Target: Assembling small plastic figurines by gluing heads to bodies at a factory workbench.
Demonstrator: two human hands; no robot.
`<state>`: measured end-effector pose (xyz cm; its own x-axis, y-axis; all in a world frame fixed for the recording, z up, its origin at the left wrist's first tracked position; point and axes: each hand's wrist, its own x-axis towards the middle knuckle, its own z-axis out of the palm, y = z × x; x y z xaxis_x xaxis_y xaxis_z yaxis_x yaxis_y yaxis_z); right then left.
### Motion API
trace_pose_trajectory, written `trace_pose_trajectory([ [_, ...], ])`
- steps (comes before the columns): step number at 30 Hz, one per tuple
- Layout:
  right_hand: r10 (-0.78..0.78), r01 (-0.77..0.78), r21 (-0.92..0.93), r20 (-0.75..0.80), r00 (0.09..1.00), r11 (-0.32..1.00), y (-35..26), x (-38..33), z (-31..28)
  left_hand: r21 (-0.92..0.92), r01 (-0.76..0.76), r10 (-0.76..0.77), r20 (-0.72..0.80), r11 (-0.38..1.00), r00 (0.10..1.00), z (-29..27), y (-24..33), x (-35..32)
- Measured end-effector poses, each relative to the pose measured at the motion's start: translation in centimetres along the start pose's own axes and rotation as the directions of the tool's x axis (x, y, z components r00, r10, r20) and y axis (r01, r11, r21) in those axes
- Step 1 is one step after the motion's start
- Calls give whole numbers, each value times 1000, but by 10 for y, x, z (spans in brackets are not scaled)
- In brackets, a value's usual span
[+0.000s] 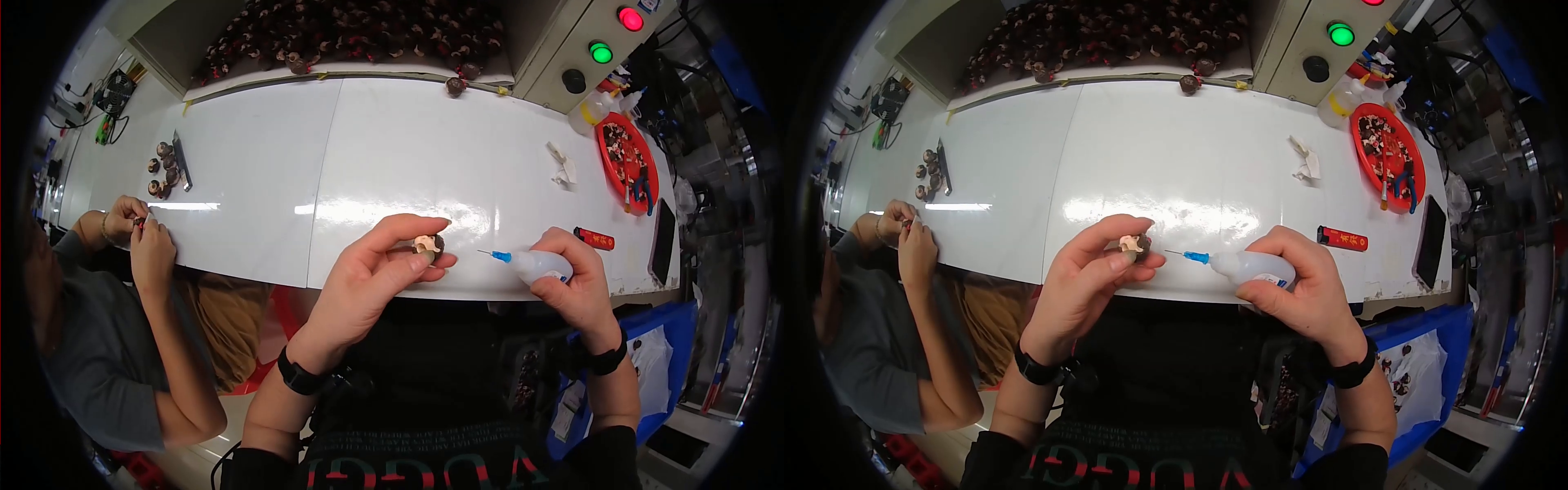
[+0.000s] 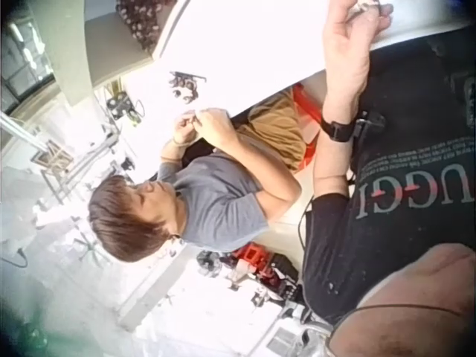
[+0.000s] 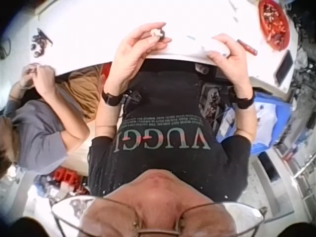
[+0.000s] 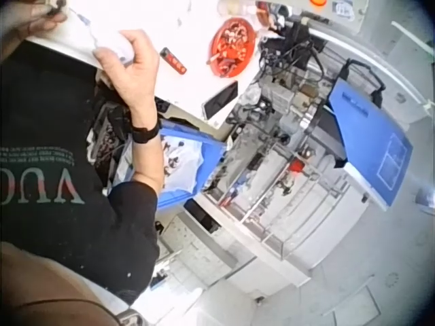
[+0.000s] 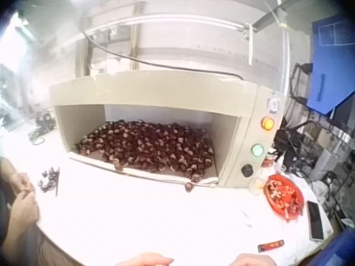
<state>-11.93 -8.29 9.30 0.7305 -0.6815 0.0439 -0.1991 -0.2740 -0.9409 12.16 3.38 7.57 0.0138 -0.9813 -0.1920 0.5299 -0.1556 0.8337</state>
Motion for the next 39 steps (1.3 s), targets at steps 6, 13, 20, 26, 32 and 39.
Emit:
trace_pose_trajectory([
  [6, 10, -10, -26, 11, 1000, 1000, 1, -1, 1, -67, -52, 50, -42, 996, 998, 5, -4, 0],
  [13, 13, -12, -36, 11, 1000, 999, -5, -2, 1, 66, -28, 26, 31, 997, 999, 0, -5, -1],
  [20, -4, 5, -56, 15, 1000, 998, -4, -1, 0, -36, -39, 39, -12, 999, 999, -2, -6, 1],
  [26, -9, 14, -108, 40, 999, 994, -6, 3, 3, -126, -9, 12, 20, 992, 1000, -7, -7, 1],
  [32, -35, 45, -166, 64, 997, 985, -10, 9, 6, -174, -7, 11, 22, 985, 1000, -9, -8, 3],
  [39, -44, 57, -186, 72, 996, 981, -10, 13, 11, -211, -36, 44, 33, 977, 999, -10, -12, 2],
])
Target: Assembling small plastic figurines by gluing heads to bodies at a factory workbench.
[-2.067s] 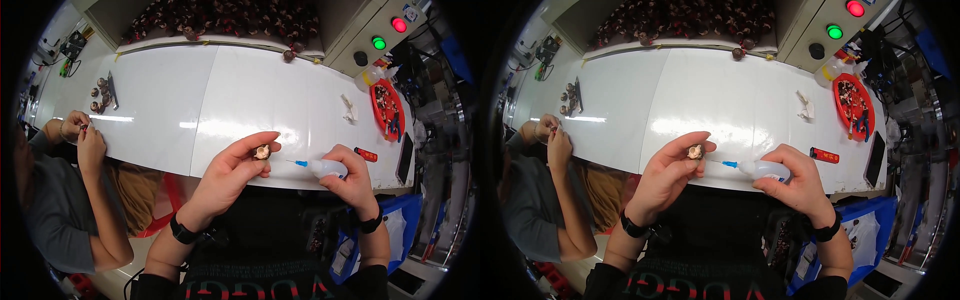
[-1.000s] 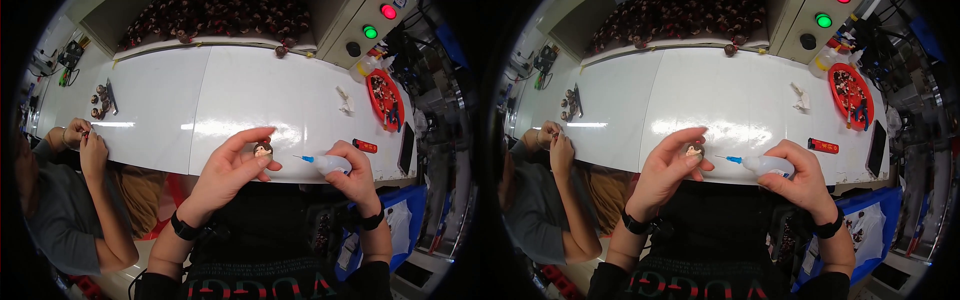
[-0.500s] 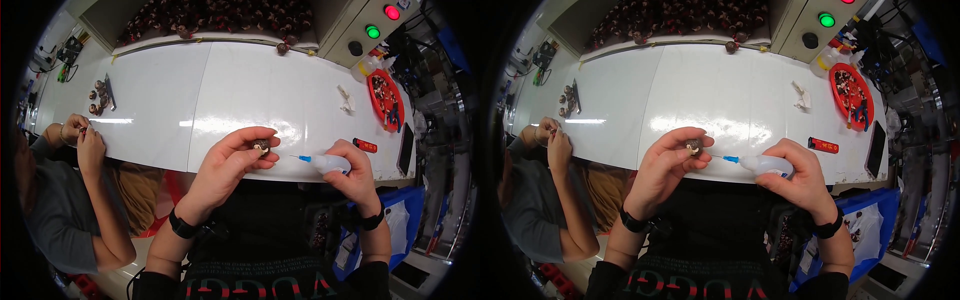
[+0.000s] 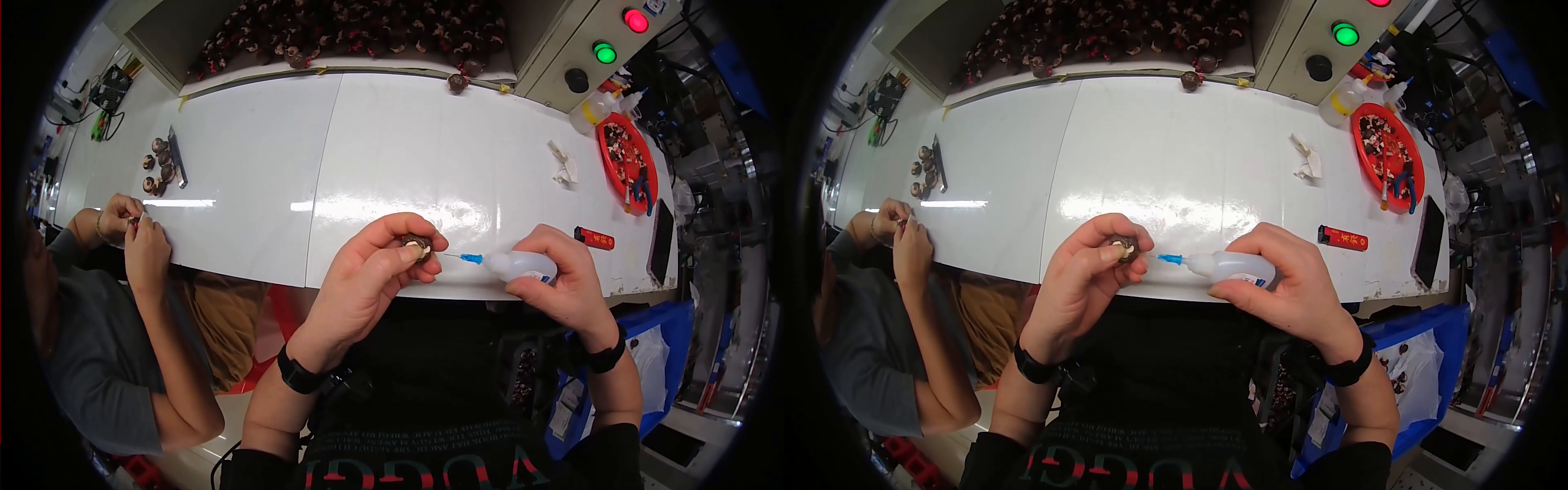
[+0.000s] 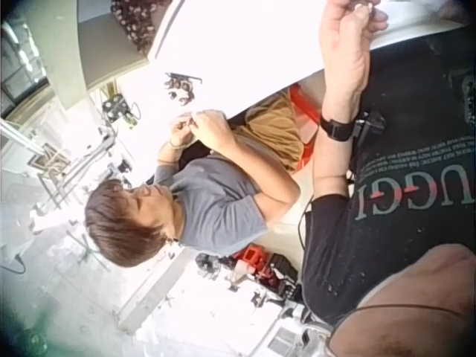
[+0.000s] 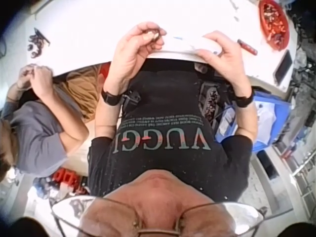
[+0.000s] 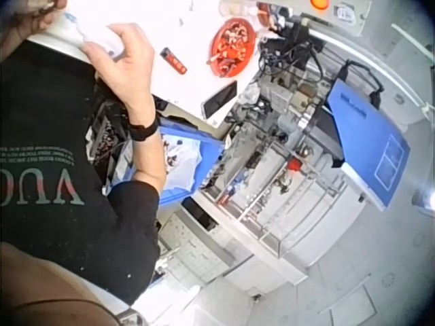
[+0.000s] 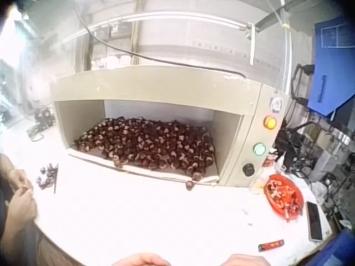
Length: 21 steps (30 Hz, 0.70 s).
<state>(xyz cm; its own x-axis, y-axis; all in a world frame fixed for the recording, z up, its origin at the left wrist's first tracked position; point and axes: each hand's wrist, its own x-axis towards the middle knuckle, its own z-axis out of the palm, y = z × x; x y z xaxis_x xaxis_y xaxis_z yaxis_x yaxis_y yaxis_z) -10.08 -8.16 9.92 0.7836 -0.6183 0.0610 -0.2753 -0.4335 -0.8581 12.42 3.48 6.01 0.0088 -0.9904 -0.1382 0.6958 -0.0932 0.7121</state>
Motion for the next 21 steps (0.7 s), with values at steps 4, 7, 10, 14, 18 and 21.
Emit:
trace_pose_trajectory([
  [4, -5, 5, -29, -3, 1000, 1000, -2, 3, 2, -7, -10, 10, 11, 1000, 1000, 2, 0, 1],
  [7, -8, 8, -54, 0, 1000, 999, -5, 5, 2, 36, -2, 5, -84, 999, 996, 7, 2, 0],
  [10, -14, 13, -67, -4, 1000, 998, -6, 7, 3, 1, -10, 10, -29, 1000, 1000, 1, 0, 0],
  [14, -23, 22, -86, -19, 1000, 996, -8, 8, 4, 3, -12, 12, -24, 1000, 1000, 1, 0, 0],
  [18, -6, 3, -102, -23, 1000, 995, -10, 10, 5, 15, -10, 10, -25, 1000, 1000, 1, 1, 0],
  [21, -17, 13, -140, -32, 999, 990, -14, 11, 4, 35, -10, 11, -29, 999, 1000, 3, 1, 0],
])
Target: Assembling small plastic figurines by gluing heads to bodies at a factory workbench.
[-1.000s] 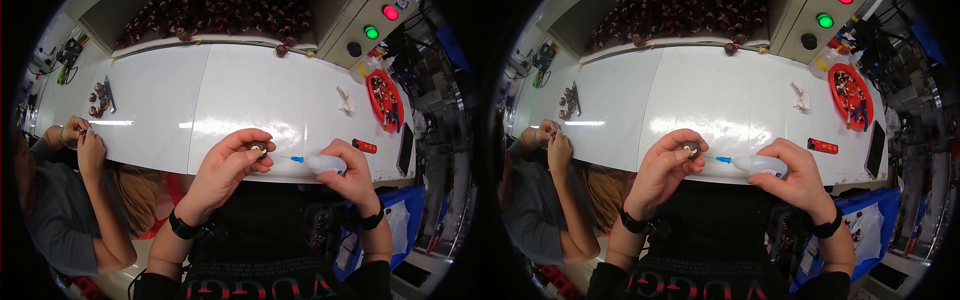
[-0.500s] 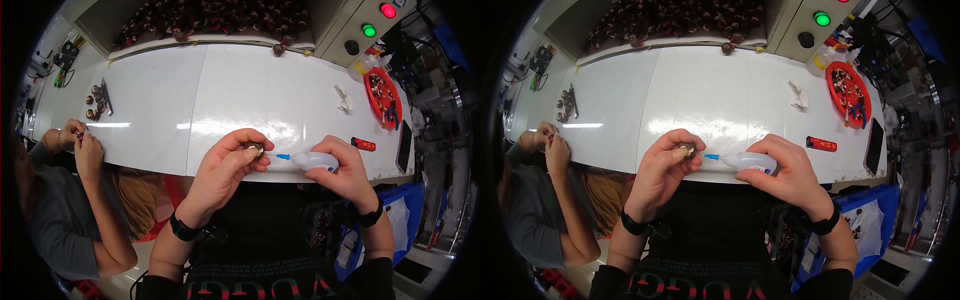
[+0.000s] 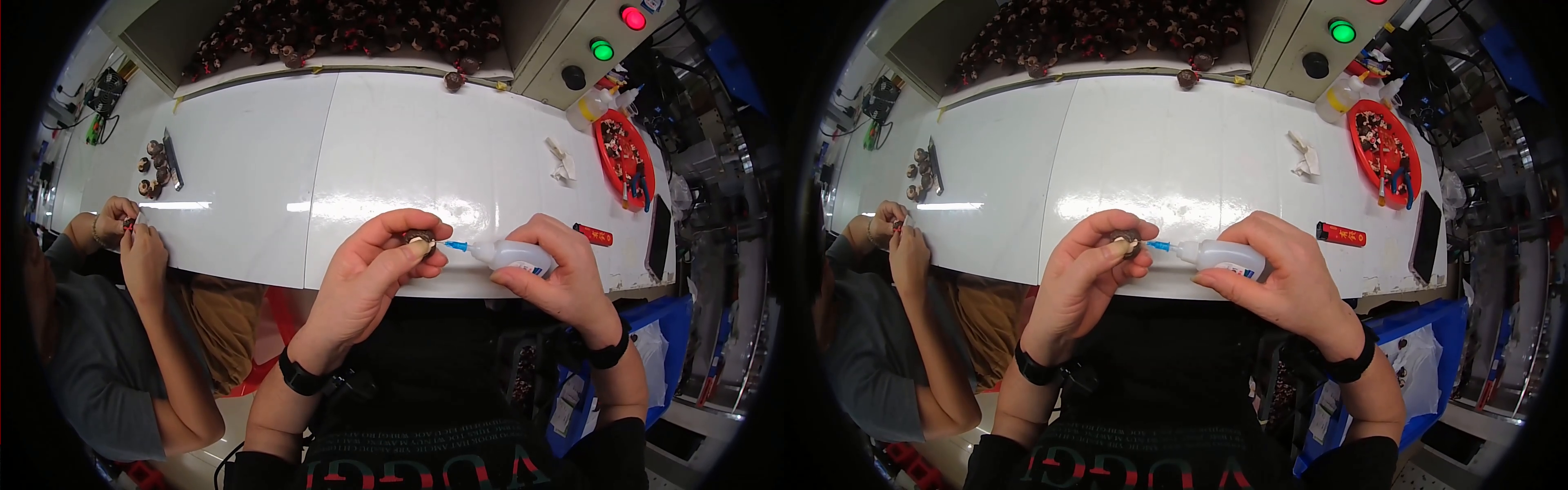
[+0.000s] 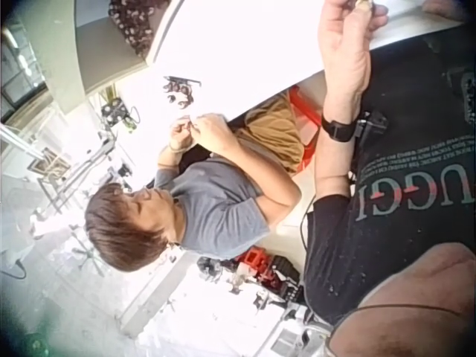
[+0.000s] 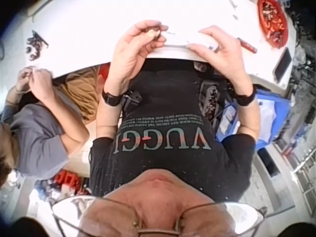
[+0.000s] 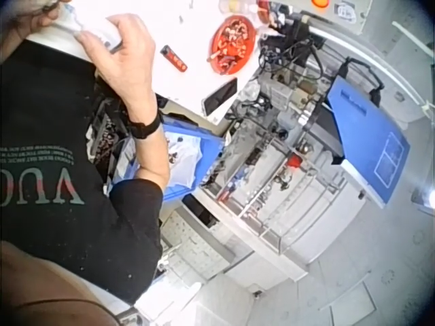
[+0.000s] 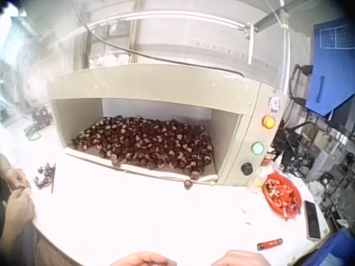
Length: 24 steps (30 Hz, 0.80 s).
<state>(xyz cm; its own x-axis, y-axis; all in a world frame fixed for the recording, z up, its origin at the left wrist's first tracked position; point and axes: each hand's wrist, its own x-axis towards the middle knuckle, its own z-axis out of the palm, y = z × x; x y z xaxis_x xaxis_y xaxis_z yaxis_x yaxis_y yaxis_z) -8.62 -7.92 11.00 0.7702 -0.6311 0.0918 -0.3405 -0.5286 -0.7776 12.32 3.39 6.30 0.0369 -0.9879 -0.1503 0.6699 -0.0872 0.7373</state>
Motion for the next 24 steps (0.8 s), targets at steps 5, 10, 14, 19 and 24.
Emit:
trace_pose_trajectory([
  [5, -14, 11, -104, -30, 999, 995, -6, 1, -6, 88, 13, -10, -39, 996, 999, 9, 2, 1],
  [10, -37, 32, -148, -34, 999, 988, -7, 2, -7, 140, 15, -12, -24, 990, 1000, 10, 5, 0],
  [14, 72, -73, -28, -47, 996, 997, 2, 2, -9, 130, -21, 31, -76, 991, 997, 9, 4, -2],
  [19, 128, -101, 179, -147, 981, 979, 22, 31, -2, 165, -58, 70, -67, 985, 995, 7, -2, -1],
  [24, 169, -167, 250, 12, 986, 954, 26, 78, 17, 119, -16, 25, -70, 993, 997, 9, -2, -3],
])
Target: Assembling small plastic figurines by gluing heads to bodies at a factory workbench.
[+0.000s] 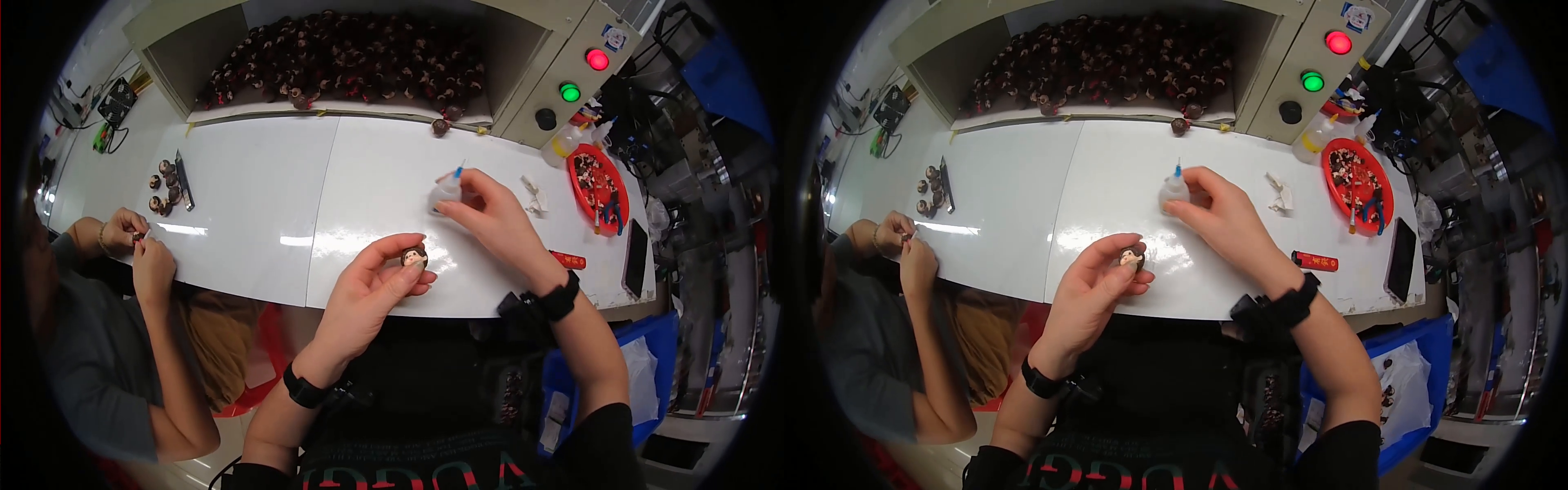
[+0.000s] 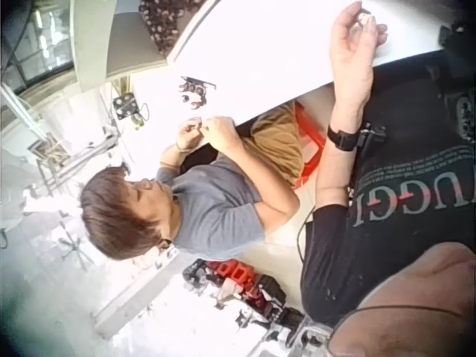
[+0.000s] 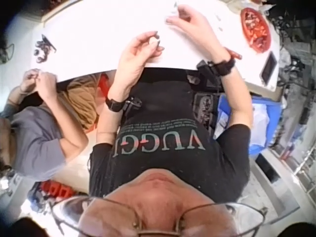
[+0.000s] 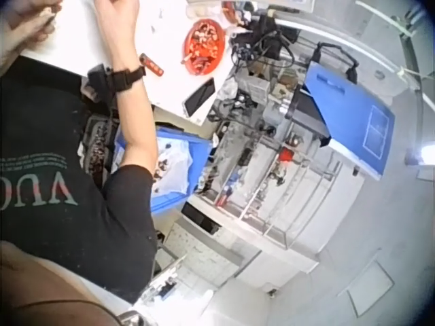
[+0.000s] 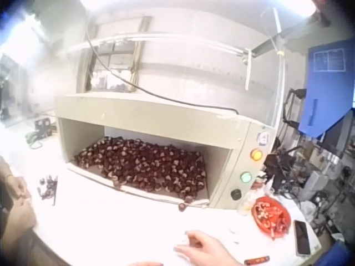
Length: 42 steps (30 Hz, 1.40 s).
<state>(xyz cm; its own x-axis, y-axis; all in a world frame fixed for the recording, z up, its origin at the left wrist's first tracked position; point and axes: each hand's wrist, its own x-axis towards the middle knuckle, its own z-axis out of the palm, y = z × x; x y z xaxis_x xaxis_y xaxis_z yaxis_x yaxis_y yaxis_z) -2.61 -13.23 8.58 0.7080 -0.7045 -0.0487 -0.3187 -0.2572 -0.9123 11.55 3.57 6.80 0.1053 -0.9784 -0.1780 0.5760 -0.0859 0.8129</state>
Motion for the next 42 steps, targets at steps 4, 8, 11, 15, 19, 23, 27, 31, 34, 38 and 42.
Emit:
trace_pose_trajectory([
  [4, -39, 37, 58, 30, 999, 998, 5, 11, 5, 27, -77, 77, -5, 997, 997, 3, -5, 1],
  [8, -269, 211, -349, -126, 955, 913, -12, -16, -3, -8, -116, 116, 10, 993, 993, -1, -7, 1],
  [11, -298, 257, -343, -73, 952, 904, -20, -56, -2, -18, -104, 105, 28, 994, 994, 3, -10, 1],
  [15, -474, 439, -300, -53, 879, 847, -12, -74, 30, 81, -27, 21, 77, 996, 997, 9, -5, -2],
  [19, -390, 365, -161, -168, 905, 917, 7, -75, 42, 175, -49, 32, 98, 983, 995, 9, -6, 0],
  [23, -402, 382, -136, -188, 896, 914, 14, -76, 43, 157, -10, -4, 92, 988, 996, 10, -4, 1],
  [27, -413, 396, -117, -228, 882, 911, 18, -77, 46, 166, 18, -32, 83, 986, 996, 13, -3, 1],
  [31, -398, 384, -104, -234, 887, 917, 17, -77, 44, 197, -14, -1, 74, 980, 997, 14, -9, 1],
  [34, -396, 380, -116, -218, 892, 918, 17, -76, 42, 247, -5, -13, 70, 969, 997, 11, -10, 2],
  [38, -373, 365, -78, -194, 907, 928, 18, -76, 41, 277, 11, -30, 63, 961, 998, 13, -8, 2],
  [42, -355, 358, -10, -169, 919, 934, 18, -74, 41, 332, 0, -19, 54, 943, 998, 12, -6, 3],
])
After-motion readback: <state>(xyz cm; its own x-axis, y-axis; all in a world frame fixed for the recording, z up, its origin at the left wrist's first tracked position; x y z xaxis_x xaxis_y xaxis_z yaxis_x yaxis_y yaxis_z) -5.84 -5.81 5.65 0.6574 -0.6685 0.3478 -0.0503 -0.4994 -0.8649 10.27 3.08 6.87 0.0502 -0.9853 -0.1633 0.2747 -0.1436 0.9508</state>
